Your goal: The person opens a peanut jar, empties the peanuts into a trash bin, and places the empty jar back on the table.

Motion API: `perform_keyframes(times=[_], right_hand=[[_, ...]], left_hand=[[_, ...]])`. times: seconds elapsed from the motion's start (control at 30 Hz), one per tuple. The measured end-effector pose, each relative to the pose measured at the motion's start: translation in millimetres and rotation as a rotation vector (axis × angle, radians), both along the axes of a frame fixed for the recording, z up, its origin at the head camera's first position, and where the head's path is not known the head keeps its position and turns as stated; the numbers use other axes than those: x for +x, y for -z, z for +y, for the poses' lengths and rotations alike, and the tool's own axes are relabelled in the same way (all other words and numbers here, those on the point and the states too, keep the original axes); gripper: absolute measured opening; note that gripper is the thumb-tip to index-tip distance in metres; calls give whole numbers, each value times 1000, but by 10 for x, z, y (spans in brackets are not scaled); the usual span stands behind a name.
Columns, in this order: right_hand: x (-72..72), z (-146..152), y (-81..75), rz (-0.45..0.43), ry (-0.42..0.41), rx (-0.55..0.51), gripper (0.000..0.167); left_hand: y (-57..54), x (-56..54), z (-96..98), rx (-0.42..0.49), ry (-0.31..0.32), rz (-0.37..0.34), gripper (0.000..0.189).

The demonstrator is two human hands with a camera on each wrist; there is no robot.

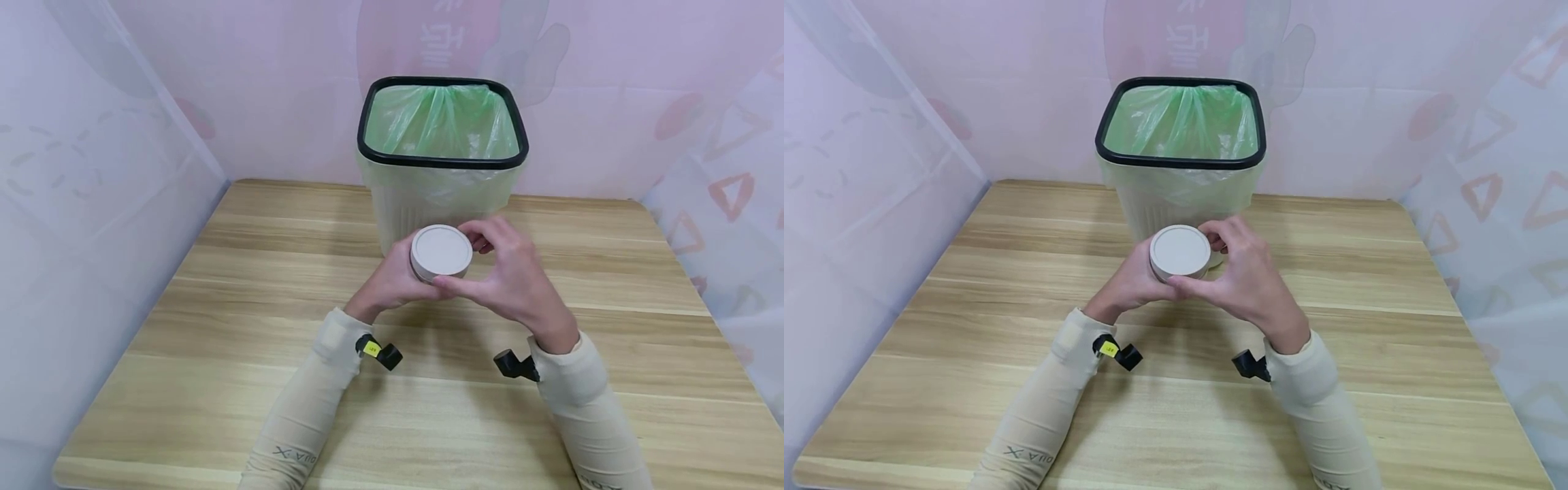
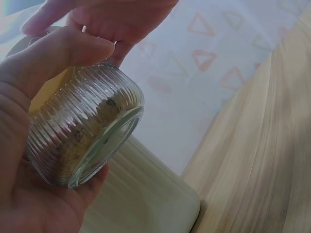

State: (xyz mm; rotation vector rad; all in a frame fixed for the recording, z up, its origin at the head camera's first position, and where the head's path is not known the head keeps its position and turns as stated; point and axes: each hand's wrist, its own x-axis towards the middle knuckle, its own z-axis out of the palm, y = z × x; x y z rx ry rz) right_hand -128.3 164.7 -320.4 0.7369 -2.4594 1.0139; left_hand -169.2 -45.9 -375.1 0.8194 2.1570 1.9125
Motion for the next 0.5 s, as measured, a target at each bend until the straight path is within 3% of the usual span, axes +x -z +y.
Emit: perform_keyframes(times=[0.5], right_hand=[[-29, 36, 7, -61, -63, -34, 70]], left_hand=[[-7, -3, 2, -12, -5, 12, 91]])
